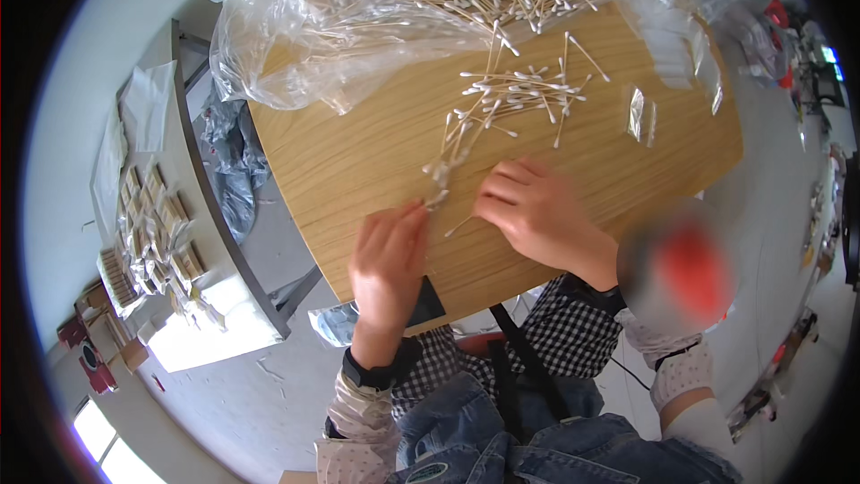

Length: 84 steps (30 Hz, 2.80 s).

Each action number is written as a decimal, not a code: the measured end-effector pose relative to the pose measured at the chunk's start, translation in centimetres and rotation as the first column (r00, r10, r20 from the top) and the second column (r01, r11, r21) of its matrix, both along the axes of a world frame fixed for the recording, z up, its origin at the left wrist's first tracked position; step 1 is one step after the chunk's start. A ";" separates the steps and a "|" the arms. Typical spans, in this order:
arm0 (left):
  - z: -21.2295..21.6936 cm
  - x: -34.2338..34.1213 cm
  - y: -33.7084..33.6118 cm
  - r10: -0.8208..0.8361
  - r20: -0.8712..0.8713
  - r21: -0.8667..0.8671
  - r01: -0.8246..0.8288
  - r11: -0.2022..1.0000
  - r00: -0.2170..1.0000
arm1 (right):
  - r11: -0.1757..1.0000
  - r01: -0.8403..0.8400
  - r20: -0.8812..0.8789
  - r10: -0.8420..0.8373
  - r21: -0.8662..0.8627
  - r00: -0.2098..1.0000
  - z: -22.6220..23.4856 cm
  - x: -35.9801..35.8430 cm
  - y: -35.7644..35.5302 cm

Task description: The recorder packages cotton swabs into small plastic bags and then arranges the bags into a neat stack.

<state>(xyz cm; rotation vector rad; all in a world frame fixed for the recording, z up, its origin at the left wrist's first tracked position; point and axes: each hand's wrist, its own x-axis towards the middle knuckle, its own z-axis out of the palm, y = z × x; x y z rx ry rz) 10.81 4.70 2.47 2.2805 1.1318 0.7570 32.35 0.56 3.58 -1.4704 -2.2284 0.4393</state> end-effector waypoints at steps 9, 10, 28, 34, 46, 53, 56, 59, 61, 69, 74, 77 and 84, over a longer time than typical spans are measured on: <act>0.3 1.6 -0.8 -0.040 -0.009 0.023 0.040 0.999 0.999 | 0.995 0.001 0.030 -0.004 0.104 1.000 0.2 1.0 2.5; 0.2 1.4 -0.8 -0.045 -0.013 0.043 0.046 0.998 0.999 | 0.995 -0.001 0.029 -0.002 0.103 1.000 0.1 1.3 2.6; 0.0 1.4 -1.0 -0.059 0.004 0.023 0.059 0.998 0.998 | 0.985 0.123 -0.130 -0.106 0.123 0.986 -1.3 -0.7 2.7; 0.4 2.8 -1.5 0.035 -0.177 0.027 -0.031 0.999 0.984 | 0.955 0.295 -0.279 -0.273 0.039 0.921 0.2 0.4 -0.2; -1.5 6.5 -4.4 -0.021 -0.429 -0.008 0.019 1.000 0.903 | 0.935 0.354 -0.217 -0.339 0.035 0.916 -1.7 1.3 2.4; -0.9 6.6 -4.4 0.015 -0.507 0.017 -0.007 1.000 0.862 | 0.971 0.224 -0.355 -0.238 -0.080 0.904 -1.5 0.6 1.3; -1.2 7.5 -3.3 0.008 -0.521 0.037 0.013 0.999 0.854 | 0.932 0.344 -0.312 -0.295 0.115 0.903 -1.7 2.1 1.1; -1.0 8.2 -1.3 0.049 -0.537 0.106 0.009 0.994 0.842 | 0.912 0.319 -0.238 -0.260 0.259 0.936 -1.9 2.1 2.0; -1.2 8.4 -0.4 0.063 -0.514 0.137 0.010 0.990 0.855 | 0.912 0.327 -0.251 -0.265 0.248 0.931 -2.6 2.6 2.6; -0.6 7.5 -5.3 0.076 -0.585 0.062 -0.049 0.997 0.807 | 0.904 0.385 -0.228 -0.341 0.186 0.912 -3.2 5.4 5.0; -1.0 8.5 -3.7 0.110 -0.512 0.069 -0.087 0.994 0.852 | 0.869 0.425 -0.217 -0.377 0.254 0.900 -2.2 4.2 4.8; -1.4 8.8 -2.3 0.164 -0.465 0.093 -0.137 0.986 0.870 | 0.849 0.467 -0.286 -0.397 0.247 0.872 -1.3 2.5 3.6; 0.2 4.0 -1.0 0.258 -0.121 -0.053 -0.265 0.963 0.959 | 0.833 0.553 -0.452 -0.497 -0.011 0.741 -0.7 0.8 -1.8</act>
